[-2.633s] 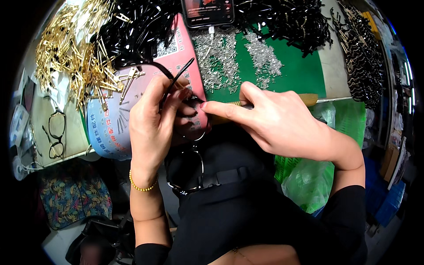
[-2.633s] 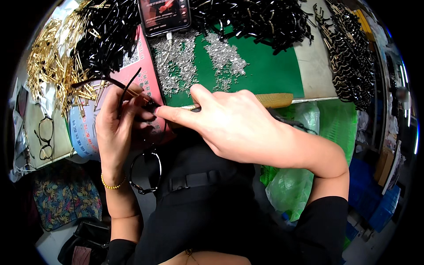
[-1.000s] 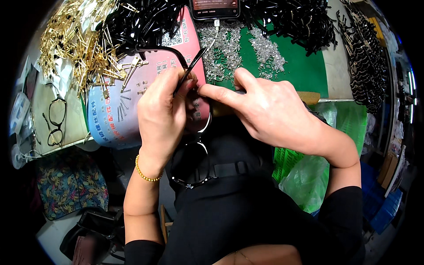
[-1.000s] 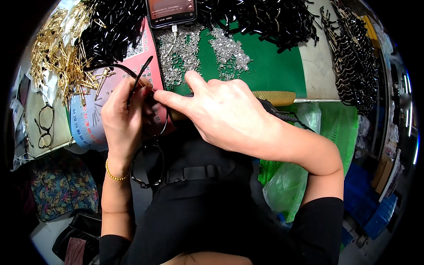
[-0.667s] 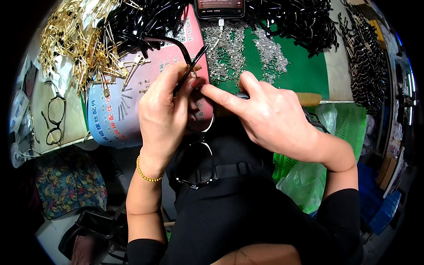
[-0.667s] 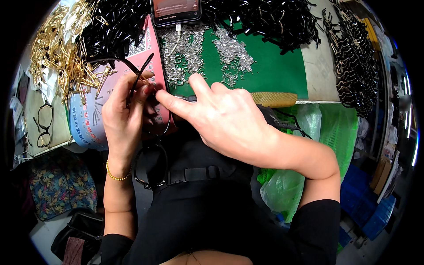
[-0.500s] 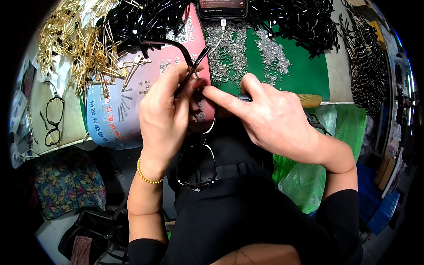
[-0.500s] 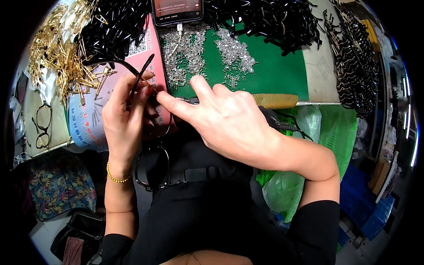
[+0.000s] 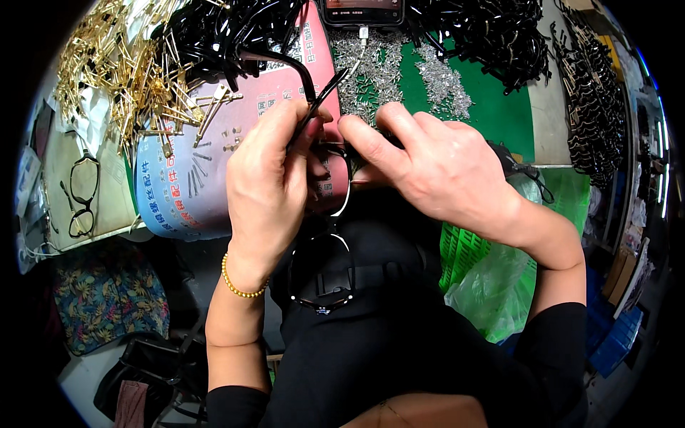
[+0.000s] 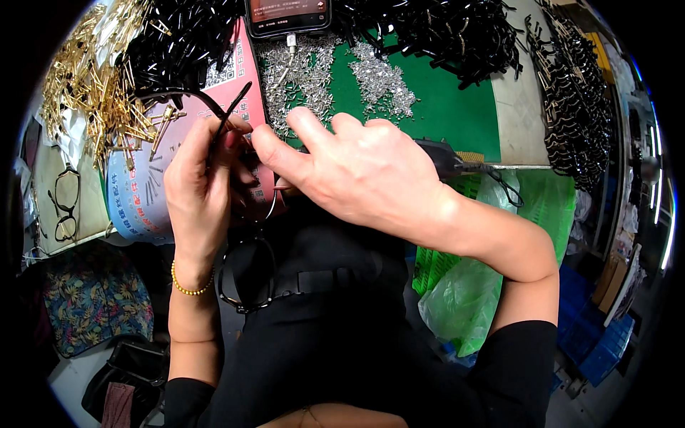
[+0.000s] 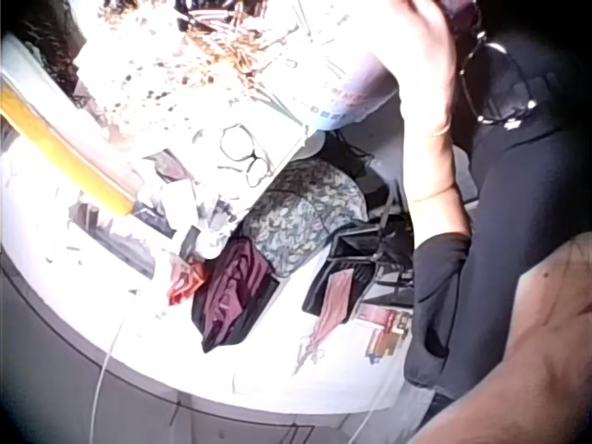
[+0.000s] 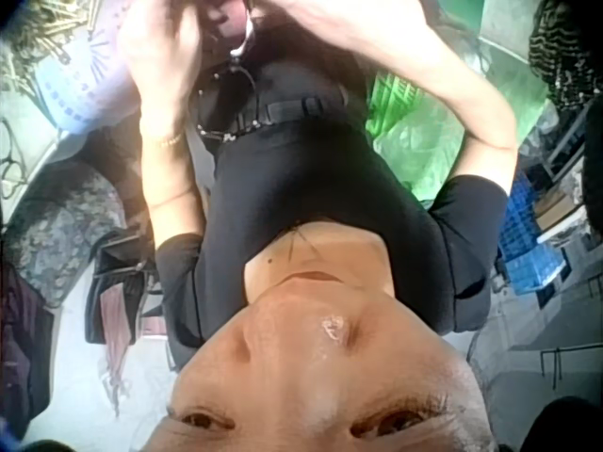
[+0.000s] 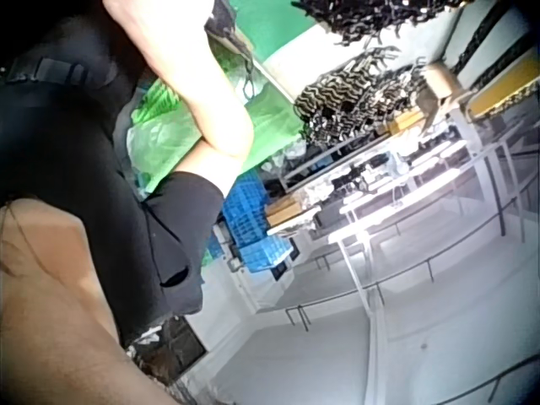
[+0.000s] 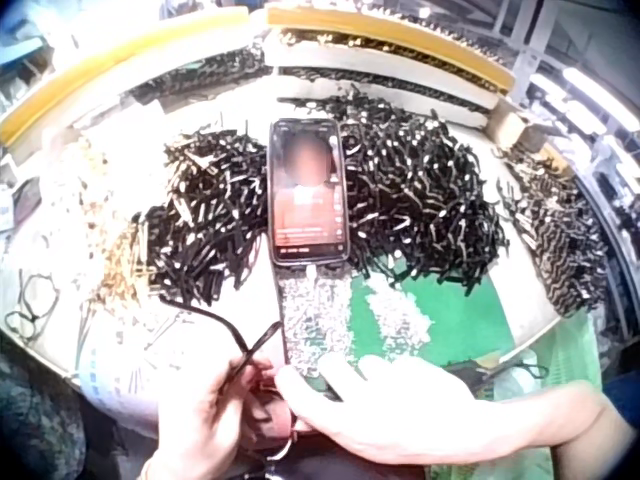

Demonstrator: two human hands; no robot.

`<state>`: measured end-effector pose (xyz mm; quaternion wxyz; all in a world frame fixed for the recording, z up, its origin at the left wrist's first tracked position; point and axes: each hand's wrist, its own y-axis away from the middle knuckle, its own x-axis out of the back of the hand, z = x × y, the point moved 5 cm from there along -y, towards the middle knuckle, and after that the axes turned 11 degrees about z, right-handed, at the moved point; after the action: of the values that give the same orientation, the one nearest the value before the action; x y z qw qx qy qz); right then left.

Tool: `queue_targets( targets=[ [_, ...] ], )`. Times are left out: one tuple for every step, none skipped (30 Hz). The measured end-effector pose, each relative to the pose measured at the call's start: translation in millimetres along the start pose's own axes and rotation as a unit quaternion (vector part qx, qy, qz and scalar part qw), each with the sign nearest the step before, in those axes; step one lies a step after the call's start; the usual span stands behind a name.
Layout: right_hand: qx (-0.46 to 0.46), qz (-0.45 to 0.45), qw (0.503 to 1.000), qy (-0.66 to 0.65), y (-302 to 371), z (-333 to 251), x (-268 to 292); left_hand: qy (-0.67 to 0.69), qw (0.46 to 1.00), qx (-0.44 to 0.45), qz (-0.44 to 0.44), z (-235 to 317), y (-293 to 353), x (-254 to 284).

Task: The person assembles eyeglasses by hand, inserting small metal components into the frame arms and attaching them to the front frame. The person repeatedly picks up parts from piles on the table and secures them into the glasses.

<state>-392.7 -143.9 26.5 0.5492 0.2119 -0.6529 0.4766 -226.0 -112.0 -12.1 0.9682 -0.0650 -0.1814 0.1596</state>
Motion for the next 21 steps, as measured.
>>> queue_targets(
  targets=[
    [0.007,-0.005,1.0,0.003,0,0,-1,0.001,1.0,0.0,0.001,0,1,0],
    [-0.002,-0.004,1.0,-0.01,-1,2,-1,0.003,1.0,-0.001,0.003,1,1,0],
    [-0.004,-0.001,1.0,-0.019,-1,2,0,0.003,1.0,0.0,0.004,2,1,0],
    [-0.011,-0.009,1.0,-0.02,0,2,0,0.003,1.0,0.0,0.006,4,1,0],
    [-0.02,-0.017,0.999,-0.019,1,2,1,0.003,1.0,-0.004,0.01,6,-2,0],
    [-0.034,-0.034,0.999,-0.008,3,2,3,0.001,0.999,0.004,0.047,8,-7,2],
    [-0.049,-0.051,0.997,0.006,5,3,6,0.001,0.996,0.007,0.085,9,-14,3],
    [-0.057,-0.068,0.996,0.007,7,3,8,0.0,0.993,0.029,0.114,8,-21,2],
    [-0.064,-0.086,0.994,0.008,10,3,12,0.001,0.989,0.006,0.151,9,-34,3],
    [-0.071,-0.134,0.988,0.013,15,4,13,0.002,0.985,-0.021,0.172,11,-45,2],
    [-0.078,-0.139,0.987,-0.003,19,6,20,-0.006,0.983,-0.056,0.173,12,-54,1],
    [-0.107,-0.121,0.986,-0.03,23,9,28,-0.015,0.982,-0.051,0.179,9,-60,-1],
    [-0.135,-0.128,0.981,-0.048,28,12,34,-0.06,0.98,-0.042,0.183,5,-66,-1],
    [-0.169,-0.145,0.973,-0.06,33,16,37,0.009,0.982,-0.054,0.183,4,-64,-1],
    [-0.195,-0.128,0.969,-0.084,36,20,41,0.061,0.969,-0.086,0.225,5,-62,3],
    [-0.191,-0.11,0.971,-0.092,37,21,43,0.089,0.962,-0.107,0.236,7,-55,8],
    [-0.19,-0.116,0.971,-0.087,38,22,42,0.101,0.952,-0.092,0.273,5,-50,14],
    [-0.189,-0.123,0.971,-0.082,39,23,40,0.099,0.953,-0.079,0.275,7,-39,22],
    [-0.181,-0.125,0.971,-0.089,38,22,38,0.029,0.945,-0.113,0.305,12,-37,30],
    [-0.182,-0.138,0.97,-0.083,38,21,35,0.032,0.951,-0.078,0.297,12,-32,35],
    [-0.181,-0.152,0.969,-0.077,38,21,31,0.111,0.953,-0.026,0.28,8,-27,39]
  ],
)
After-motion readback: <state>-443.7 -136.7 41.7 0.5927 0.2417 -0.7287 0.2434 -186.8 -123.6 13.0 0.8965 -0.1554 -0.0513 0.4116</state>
